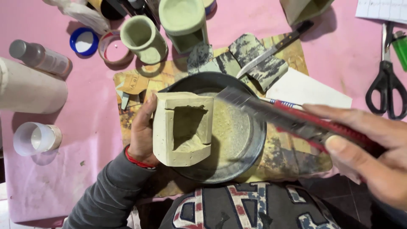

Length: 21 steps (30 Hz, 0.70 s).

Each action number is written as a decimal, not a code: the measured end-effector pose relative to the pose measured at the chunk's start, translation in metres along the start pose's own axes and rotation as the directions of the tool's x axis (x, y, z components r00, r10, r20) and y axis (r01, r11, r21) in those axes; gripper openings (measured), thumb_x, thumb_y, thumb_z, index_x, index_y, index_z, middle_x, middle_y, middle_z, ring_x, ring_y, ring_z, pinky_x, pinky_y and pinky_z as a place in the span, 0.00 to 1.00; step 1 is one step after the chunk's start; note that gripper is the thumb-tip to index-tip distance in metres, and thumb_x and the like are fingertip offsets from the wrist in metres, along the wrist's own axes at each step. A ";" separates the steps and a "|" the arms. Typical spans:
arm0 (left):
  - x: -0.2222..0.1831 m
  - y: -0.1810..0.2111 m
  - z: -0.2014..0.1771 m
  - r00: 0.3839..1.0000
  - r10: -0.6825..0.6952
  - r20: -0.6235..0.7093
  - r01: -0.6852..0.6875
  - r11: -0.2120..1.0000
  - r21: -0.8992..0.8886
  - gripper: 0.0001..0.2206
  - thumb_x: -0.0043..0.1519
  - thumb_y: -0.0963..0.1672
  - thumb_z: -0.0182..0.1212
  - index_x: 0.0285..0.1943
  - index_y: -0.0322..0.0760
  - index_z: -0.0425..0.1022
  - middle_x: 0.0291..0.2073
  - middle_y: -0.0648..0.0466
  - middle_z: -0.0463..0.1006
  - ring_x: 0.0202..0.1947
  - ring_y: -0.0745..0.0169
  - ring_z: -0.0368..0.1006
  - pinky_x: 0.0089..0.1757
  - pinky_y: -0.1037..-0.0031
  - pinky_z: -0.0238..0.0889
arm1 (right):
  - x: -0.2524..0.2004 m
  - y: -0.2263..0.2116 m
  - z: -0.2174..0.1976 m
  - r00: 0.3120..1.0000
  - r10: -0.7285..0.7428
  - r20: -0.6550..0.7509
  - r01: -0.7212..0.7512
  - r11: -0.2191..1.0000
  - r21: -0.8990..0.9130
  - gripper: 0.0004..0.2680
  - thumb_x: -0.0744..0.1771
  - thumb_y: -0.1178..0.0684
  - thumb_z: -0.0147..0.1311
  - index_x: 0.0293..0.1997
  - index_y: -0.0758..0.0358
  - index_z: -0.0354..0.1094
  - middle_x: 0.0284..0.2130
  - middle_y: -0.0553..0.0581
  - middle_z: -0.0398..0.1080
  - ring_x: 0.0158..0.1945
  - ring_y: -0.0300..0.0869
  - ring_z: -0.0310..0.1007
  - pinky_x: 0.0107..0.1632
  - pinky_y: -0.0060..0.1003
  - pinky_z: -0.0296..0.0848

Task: Cleaning and refining the edges of a ceramic candle holder using a utility knife.

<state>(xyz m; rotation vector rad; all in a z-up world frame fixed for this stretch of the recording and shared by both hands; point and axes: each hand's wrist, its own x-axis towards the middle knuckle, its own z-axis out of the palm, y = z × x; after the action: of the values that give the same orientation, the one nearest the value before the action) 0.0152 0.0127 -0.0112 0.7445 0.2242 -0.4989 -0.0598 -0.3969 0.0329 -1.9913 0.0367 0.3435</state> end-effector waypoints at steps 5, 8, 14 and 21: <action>0.000 -0.001 0.001 0.999 -0.015 -0.042 0.013 0.998 -0.054 0.27 0.69 0.54 0.50 0.64 0.25 0.71 0.56 0.39 0.78 0.55 0.45 0.75 0.57 0.57 0.68 | 0.014 0.022 0.007 0.958 0.034 0.284 -0.203 0.780 0.592 0.21 0.71 0.54 0.52 0.73 0.73 0.59 0.36 0.67 0.72 0.30 0.42 0.69 0.31 0.36 0.70; -0.002 -0.001 0.000 0.998 -0.029 -0.057 0.025 0.997 -0.070 0.26 0.68 0.53 0.51 0.63 0.28 0.71 0.55 0.41 0.78 0.54 0.47 0.76 0.56 0.58 0.68 | 0.018 0.026 0.012 0.919 0.030 0.392 -0.302 0.693 0.655 0.22 0.71 0.55 0.53 0.74 0.73 0.55 0.37 0.69 0.72 0.32 0.45 0.71 0.34 0.39 0.71; -0.008 -0.007 -0.013 0.995 -0.060 -0.083 0.059 0.998 -0.012 0.24 0.68 0.52 0.53 0.64 0.30 0.72 0.52 0.45 0.80 0.50 0.52 0.77 0.52 0.61 0.71 | 0.018 0.006 0.020 0.862 -0.009 0.507 -0.292 0.808 0.511 0.24 0.70 0.52 0.54 0.74 0.63 0.47 0.39 0.59 0.68 0.32 0.41 0.70 0.34 0.36 0.70; -0.014 -0.013 -0.012 0.995 -0.071 -0.072 0.076 0.995 0.069 0.24 0.67 0.51 0.53 0.64 0.28 0.71 0.49 0.43 0.80 0.46 0.52 0.78 0.47 0.61 0.73 | 0.030 -0.042 0.038 0.876 0.136 0.463 0.052 0.927 -0.372 0.14 0.68 0.43 0.49 0.57 0.57 0.64 0.24 0.56 0.65 0.23 0.42 0.68 0.30 0.37 0.70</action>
<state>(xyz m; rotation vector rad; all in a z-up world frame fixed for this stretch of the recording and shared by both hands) -0.0035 0.0184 -0.0224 0.8265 0.3007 -0.5537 -0.0320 -0.3413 0.0471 -2.2256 -0.3274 0.9298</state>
